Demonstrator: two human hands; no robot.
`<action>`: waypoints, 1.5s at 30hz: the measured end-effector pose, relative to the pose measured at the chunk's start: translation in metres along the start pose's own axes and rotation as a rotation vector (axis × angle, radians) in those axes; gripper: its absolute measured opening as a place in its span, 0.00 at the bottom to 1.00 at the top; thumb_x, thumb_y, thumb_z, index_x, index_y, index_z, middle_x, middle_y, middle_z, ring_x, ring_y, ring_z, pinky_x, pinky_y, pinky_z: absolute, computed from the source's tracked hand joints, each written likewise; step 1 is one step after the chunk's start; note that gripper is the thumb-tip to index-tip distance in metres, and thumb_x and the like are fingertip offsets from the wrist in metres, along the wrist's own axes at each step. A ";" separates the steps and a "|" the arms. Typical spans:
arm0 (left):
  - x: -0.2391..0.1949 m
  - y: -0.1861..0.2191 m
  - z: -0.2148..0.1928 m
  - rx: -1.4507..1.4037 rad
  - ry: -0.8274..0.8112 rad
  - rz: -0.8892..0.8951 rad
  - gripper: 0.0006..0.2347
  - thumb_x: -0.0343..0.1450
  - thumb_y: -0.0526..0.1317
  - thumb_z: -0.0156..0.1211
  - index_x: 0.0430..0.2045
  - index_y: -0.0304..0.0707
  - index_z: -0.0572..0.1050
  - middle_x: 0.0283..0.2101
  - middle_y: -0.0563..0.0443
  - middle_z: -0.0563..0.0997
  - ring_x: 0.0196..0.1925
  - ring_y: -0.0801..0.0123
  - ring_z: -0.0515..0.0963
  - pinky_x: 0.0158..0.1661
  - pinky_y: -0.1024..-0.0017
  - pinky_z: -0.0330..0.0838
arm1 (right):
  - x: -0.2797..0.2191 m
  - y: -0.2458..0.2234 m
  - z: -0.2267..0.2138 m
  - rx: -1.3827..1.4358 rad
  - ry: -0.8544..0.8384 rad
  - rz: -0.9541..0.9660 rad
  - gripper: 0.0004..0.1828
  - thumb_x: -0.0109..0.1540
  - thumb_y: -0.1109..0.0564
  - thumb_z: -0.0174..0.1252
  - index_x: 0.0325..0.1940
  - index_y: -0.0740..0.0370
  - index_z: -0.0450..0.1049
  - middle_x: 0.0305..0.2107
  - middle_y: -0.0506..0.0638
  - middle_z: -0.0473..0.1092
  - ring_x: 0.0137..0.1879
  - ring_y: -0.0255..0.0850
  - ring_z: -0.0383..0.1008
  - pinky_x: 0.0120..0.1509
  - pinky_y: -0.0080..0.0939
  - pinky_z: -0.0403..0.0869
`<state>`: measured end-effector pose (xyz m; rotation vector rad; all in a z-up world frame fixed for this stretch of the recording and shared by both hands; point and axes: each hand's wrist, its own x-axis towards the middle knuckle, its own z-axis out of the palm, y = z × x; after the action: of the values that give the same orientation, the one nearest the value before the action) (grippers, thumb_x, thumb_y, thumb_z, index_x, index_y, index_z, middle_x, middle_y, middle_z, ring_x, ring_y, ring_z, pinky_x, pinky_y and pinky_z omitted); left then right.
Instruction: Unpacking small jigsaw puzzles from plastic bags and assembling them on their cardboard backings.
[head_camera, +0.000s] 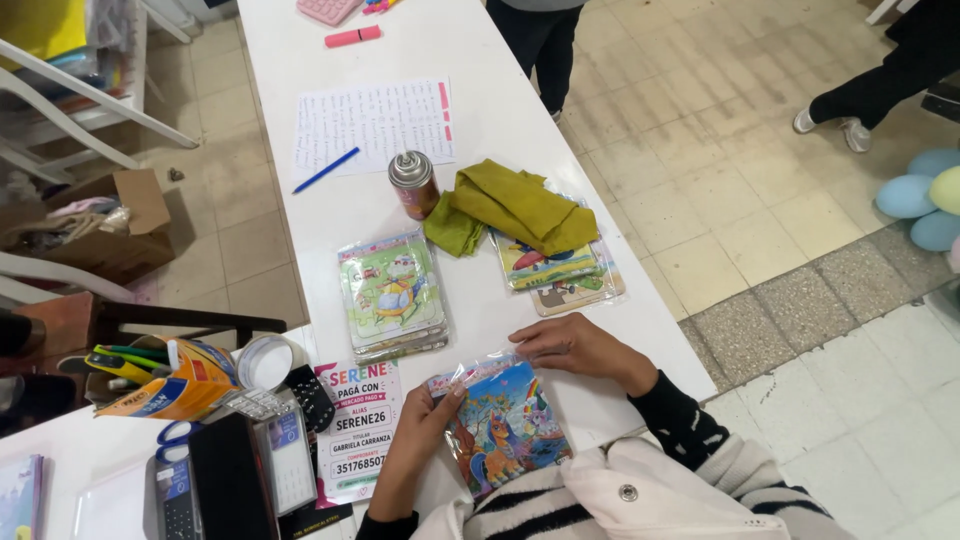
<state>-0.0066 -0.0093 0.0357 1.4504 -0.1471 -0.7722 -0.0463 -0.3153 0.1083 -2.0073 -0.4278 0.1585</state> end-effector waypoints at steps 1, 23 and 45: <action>0.001 -0.003 0.000 -0.014 -0.025 -0.003 0.14 0.75 0.41 0.58 0.43 0.23 0.79 0.34 0.47 0.86 0.33 0.77 0.79 0.36 0.76 0.75 | -0.001 -0.005 0.000 -0.050 0.016 -0.036 0.18 0.57 0.64 0.68 0.52 0.59 0.81 0.54 0.51 0.78 0.52 0.43 0.82 0.55 0.40 0.80; 0.001 -0.005 -0.001 -0.005 -0.004 0.064 0.12 0.74 0.39 0.59 0.44 0.25 0.78 0.34 0.48 0.86 0.32 0.78 0.81 0.34 0.76 0.75 | -0.013 -0.015 0.007 -0.232 0.099 -0.072 0.23 0.56 0.61 0.68 0.56 0.54 0.79 0.55 0.51 0.75 0.53 0.47 0.81 0.54 0.42 0.80; 0.006 -0.015 -0.004 -0.107 0.052 0.033 0.11 0.71 0.37 0.63 0.41 0.24 0.81 0.36 0.46 0.87 0.35 0.75 0.82 0.37 0.75 0.77 | -0.003 -0.016 0.009 -0.221 0.149 -0.099 0.14 0.56 0.63 0.67 0.46 0.60 0.79 0.46 0.50 0.77 0.48 0.46 0.80 0.51 0.41 0.79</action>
<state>-0.0052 -0.0079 0.0193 1.3621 -0.0890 -0.7047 -0.0558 -0.3019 0.1180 -2.1912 -0.4640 -0.1038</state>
